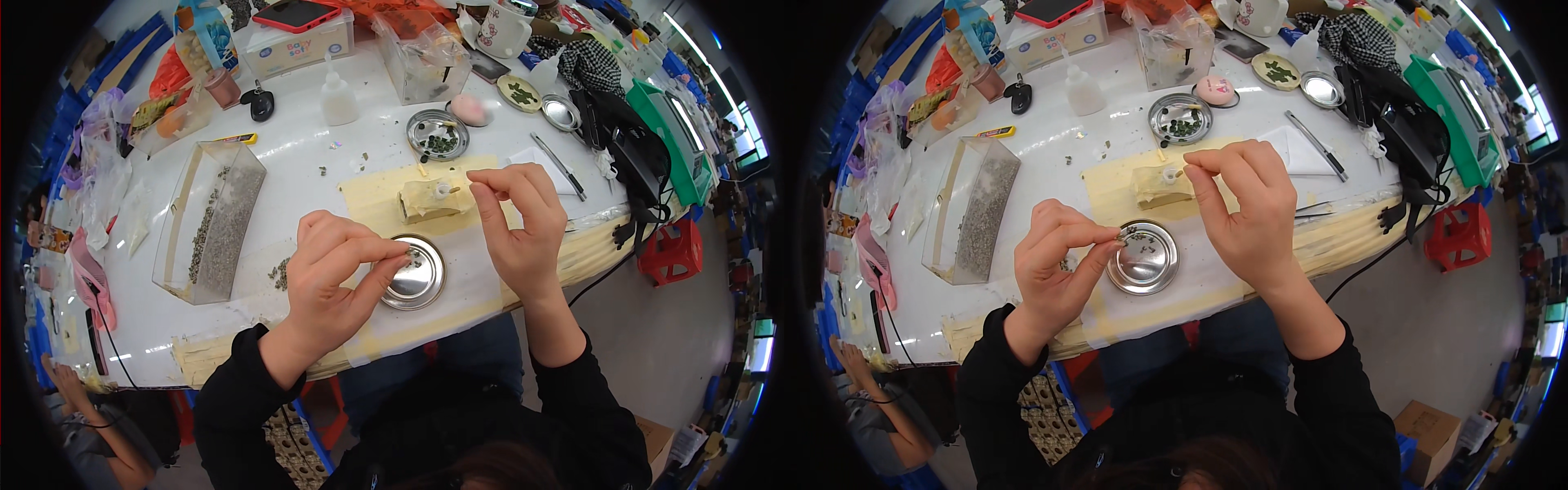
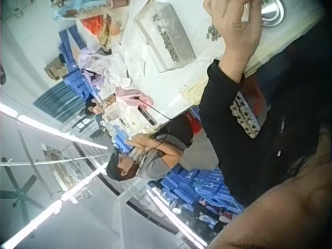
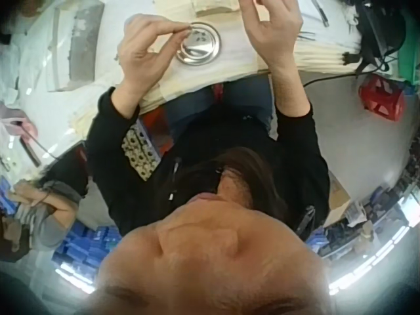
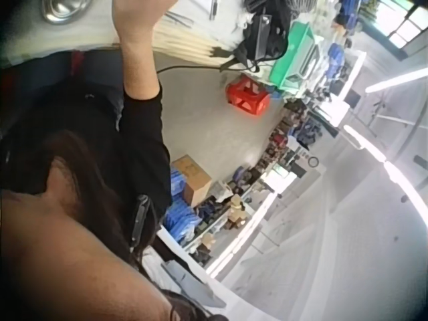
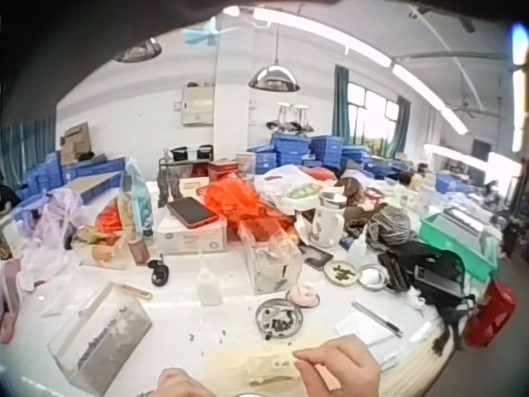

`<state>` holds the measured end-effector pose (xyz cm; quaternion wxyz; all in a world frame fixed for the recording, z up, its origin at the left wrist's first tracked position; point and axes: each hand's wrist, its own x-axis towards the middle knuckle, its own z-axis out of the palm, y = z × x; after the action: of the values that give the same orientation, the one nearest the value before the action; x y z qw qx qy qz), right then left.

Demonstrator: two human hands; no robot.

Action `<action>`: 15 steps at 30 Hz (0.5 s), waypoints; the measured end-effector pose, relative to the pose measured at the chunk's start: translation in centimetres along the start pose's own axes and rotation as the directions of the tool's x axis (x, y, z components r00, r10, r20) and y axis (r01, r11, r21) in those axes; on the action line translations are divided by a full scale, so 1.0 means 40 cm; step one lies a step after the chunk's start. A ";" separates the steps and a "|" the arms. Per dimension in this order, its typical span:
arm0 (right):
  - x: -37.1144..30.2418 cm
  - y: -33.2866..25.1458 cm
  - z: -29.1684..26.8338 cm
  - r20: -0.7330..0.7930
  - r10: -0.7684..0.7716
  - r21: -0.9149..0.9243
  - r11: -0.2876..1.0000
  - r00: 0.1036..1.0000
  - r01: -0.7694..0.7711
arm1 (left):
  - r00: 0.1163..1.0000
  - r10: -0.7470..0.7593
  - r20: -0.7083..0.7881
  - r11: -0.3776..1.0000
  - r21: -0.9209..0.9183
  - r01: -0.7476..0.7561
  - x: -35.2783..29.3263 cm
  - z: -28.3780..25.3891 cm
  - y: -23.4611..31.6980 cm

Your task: Assembling small metal pins and components into a base on a workbench.

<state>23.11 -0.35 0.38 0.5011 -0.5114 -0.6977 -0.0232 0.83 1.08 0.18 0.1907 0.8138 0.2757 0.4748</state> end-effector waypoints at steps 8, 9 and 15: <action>-0.002 0.012 0.018 0.050 -0.024 -0.051 0.998 0.998 0.027 | 0.999 0.034 0.011 0.999 -0.003 -0.034 0.003 -0.001 -0.002; -0.003 0.010 0.015 0.005 -0.048 -0.058 0.997 0.999 0.048 | 0.999 0.036 0.014 0.999 -0.005 -0.036 0.003 -0.002 -0.001; -0.013 -0.039 -0.011 -0.080 -0.079 0.204 0.974 0.994 0.094 | 1.000 -0.016 0.006 1.000 -0.020 0.016 0.000 -0.004 0.007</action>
<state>22.22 -1.69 0.97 0.5749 -0.4243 -0.6995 0.0099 0.76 0.87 0.39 0.2034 0.8109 0.2771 0.4735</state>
